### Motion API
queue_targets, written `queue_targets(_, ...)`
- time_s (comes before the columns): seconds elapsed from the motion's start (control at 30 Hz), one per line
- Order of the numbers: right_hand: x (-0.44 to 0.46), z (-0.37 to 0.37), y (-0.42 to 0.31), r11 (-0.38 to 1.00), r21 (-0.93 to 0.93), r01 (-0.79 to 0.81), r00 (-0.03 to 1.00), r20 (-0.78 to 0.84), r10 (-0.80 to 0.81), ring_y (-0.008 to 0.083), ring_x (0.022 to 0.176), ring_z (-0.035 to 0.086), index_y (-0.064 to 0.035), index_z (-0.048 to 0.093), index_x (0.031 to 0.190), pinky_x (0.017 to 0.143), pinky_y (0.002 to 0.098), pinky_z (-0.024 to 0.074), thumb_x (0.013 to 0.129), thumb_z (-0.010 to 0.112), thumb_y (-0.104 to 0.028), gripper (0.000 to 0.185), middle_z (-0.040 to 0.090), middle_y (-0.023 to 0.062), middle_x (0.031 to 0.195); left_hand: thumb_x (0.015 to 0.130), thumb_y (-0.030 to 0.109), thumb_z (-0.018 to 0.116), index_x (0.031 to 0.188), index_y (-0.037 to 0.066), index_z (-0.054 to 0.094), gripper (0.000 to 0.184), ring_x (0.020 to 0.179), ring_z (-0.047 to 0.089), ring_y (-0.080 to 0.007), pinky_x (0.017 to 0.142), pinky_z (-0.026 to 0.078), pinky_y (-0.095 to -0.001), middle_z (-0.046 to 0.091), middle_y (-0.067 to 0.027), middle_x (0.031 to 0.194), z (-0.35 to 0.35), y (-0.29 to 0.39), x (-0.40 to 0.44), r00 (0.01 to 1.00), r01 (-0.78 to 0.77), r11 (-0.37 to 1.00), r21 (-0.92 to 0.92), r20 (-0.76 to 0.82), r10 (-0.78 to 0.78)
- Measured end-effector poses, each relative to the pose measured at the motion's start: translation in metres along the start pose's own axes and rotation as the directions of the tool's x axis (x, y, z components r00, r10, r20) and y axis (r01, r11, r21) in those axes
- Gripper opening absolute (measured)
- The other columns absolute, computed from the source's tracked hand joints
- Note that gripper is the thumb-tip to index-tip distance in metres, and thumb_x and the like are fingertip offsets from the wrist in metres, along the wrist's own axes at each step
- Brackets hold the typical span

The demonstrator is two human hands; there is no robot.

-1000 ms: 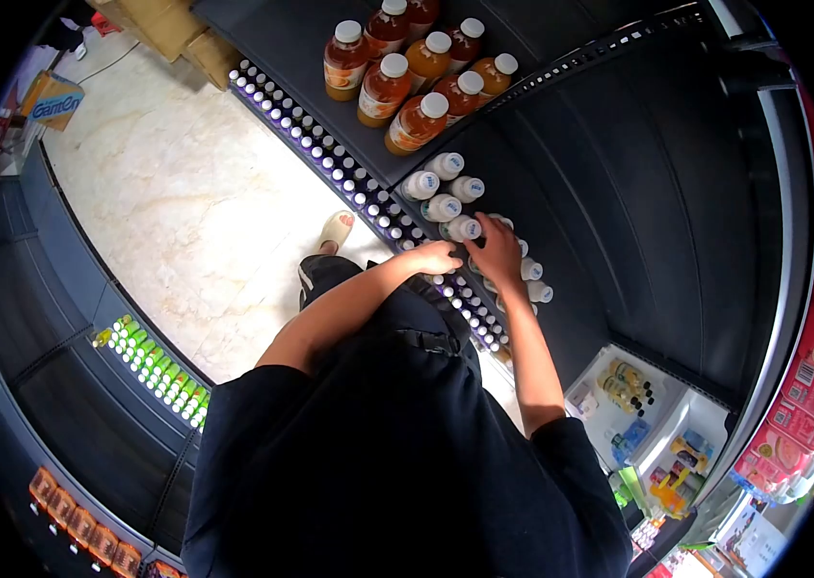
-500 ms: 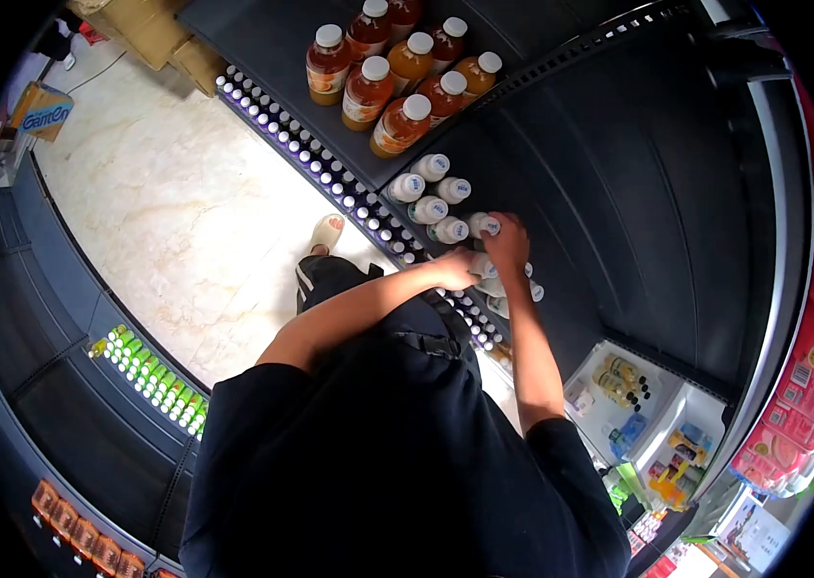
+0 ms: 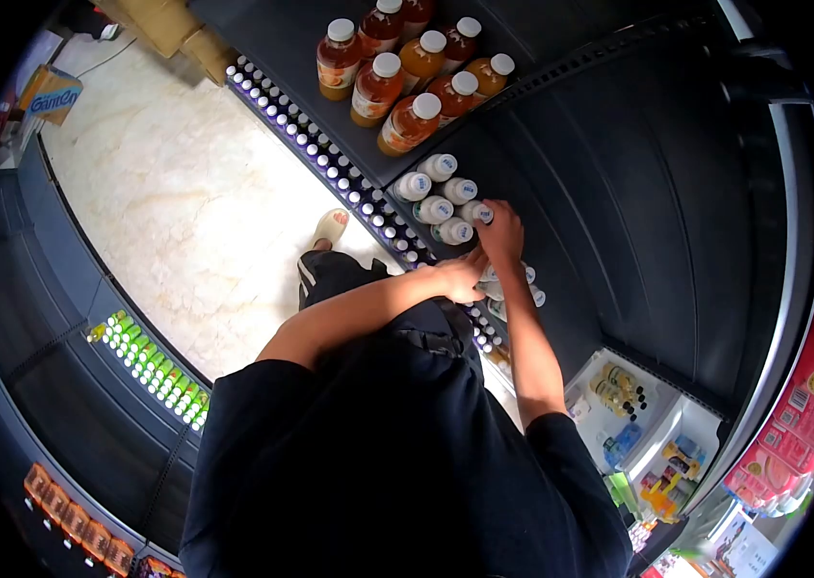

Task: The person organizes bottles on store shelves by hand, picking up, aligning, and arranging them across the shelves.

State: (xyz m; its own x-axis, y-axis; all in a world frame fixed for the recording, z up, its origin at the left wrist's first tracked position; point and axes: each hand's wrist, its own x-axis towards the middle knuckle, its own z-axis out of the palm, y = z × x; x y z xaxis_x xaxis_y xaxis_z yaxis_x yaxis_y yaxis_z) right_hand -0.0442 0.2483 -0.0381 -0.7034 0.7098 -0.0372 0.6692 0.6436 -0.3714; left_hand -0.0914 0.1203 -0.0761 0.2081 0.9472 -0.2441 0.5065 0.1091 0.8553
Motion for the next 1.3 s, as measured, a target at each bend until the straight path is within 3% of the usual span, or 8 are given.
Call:
queue_targets(0.1, 0.005, -0.009, -0.005, 0.997, -0.056, -0.047, 0.994, 0.095, 0.052, 0.0351, 0.107, 0.064, -0.0077, 0.068, 0.117, 0.089, 0.0445, 0.0532, 0.079, 0.076, -0.017, 0.040, 0.067, 0.0135, 0.116, 0.088, 0.039, 0.064, 0.149, -0.009, 0.023, 0.088, 0.132, 0.047, -0.0436, 0.111, 0.040, -0.0435, 0.034, -0.0351, 0.149, -0.003, -0.005, 0.000, 0.988, 0.105, 0.994, 0.005, 0.117, -0.105)
queue_targets(0.33, -0.018, -0.005, 0.039, 0.949, 0.278, -0.147, 0.978, -0.106, 0.182, 0.0309, 0.100, 0.068, -0.0054, 0.068, 0.119, 0.085, 0.0400, 0.0544, 0.080, 0.078, -0.024, 0.045, 0.070, 0.0151, 0.112, 0.093, 0.046, 0.057, 0.126, -0.010, 0.058, 0.066, 0.125, 0.056, -0.0400, 0.107, 0.043, -0.0450, 0.061, -0.0278, 0.128, -0.008, -0.020, 0.000, 0.905, 0.189, 0.969, 0.161, 0.354, -0.236)
queue_targets(0.5, -0.062, -0.012, 0.071, 0.948, 0.261, -0.183, 0.976, -0.069, 0.208, 0.0301, 0.095, 0.069, -0.0071, 0.069, 0.116, 0.083, 0.0399, 0.0545, 0.077, 0.079, -0.029, 0.045, 0.072, 0.0145, 0.101, 0.093, 0.045, 0.057, 0.129, -0.008, 0.057, 0.064, 0.125, 0.055, -0.0401, 0.106, 0.043, -0.0463, 0.060, -0.0274, 0.130, -0.004, -0.015, -0.001, 0.920, 0.204, 0.969, 0.135, 0.311, -0.237)
queue_targets(0.6, -0.087, -0.031, 0.051, 0.961, 0.096, -0.260, 0.959, 0.146, 0.244, 0.0319, 0.098, 0.068, -0.0100, 0.070, 0.113, 0.084, 0.0415, 0.0543, 0.075, 0.080, -0.026, 0.043, 0.071, 0.0135, 0.104, 0.093, 0.045, 0.058, 0.132, -0.007, 0.053, 0.066, 0.125, 0.055, -0.0403, 0.106, 0.043, -0.0464, 0.059, -0.0277, 0.131, -0.001, -0.009, 0.002, 0.929, 0.196, 0.972, 0.127, 0.295, -0.225)
queue_targets(0.83, -0.113, -0.015, 0.040, 0.977, 0.093, -0.190, 0.981, -0.011, 0.192, 0.0346, 0.103, 0.066, -0.0080, 0.069, 0.114, 0.086, 0.0421, 0.0527, 0.072, 0.079, -0.018, 0.044, 0.068, 0.0136, 0.116, 0.093, 0.043, 0.059, 0.140, -0.006, 0.046, 0.070, 0.126, 0.054, -0.0410, 0.107, 0.043, -0.0458, 0.057, -0.0285, 0.134, 0.012, -0.003, -0.002, 0.930, 0.151, 0.983, 0.104, 0.322, -0.176)
queue_targets(1.17, -0.105, -0.016, 0.021, 0.980, 0.055, -0.189, 0.982, 0.028, 0.187, 0.0328, 0.105, 0.066, -0.0097, 0.071, 0.114, 0.088, 0.0415, 0.0536, 0.075, 0.076, -0.024, 0.042, 0.068, 0.0112, 0.116, 0.088, 0.040, 0.064, 0.136, 0.001, 0.051, 0.063, 0.122, 0.057, -0.0416, 0.106, 0.043, -0.0455, 0.062, -0.0273, 0.126, 0.020, -0.015, -0.007, 0.965, 0.164, 0.986, -0.003, 0.210, -0.160)
queue_targets(1.23, -0.093, -0.011, 0.023, 0.986, 0.045, -0.163, 0.987, 0.021, 0.162, 0.0323, 0.103, 0.066, -0.0101, 0.071, 0.115, 0.089, 0.0417, 0.0539, 0.075, 0.077, -0.025, 0.043, 0.068, 0.0108, 0.115, 0.092, 0.039, 0.064, 0.153, 0.002, 0.024, 0.082, 0.133, 0.044, -0.0452, 0.110, 0.040, -0.0448, 0.042, -0.0320, 0.145, 0.020, -0.011, -0.011, 0.968, 0.182, 0.981, 0.064, 0.165, -0.191)
queue_targets(1.3, -0.089, -0.003, 0.025, 0.993, 0.032, -0.112, 0.993, -0.036, 0.113, 0.0321, 0.102, 0.066, -0.0100, 0.071, 0.115, 0.088, 0.0424, 0.0541, 0.075, 0.077, -0.026, 0.043, 0.068, 0.0112, 0.114, 0.091, 0.041, 0.065, 0.155, 0.003, 0.020, 0.087, 0.138, 0.039, -0.0452, 0.113, 0.038, -0.0448, 0.031, -0.0322, 0.151, 0.015, -0.008, -0.010, 0.953, 0.231, 0.970, 0.079, 0.181, -0.242)
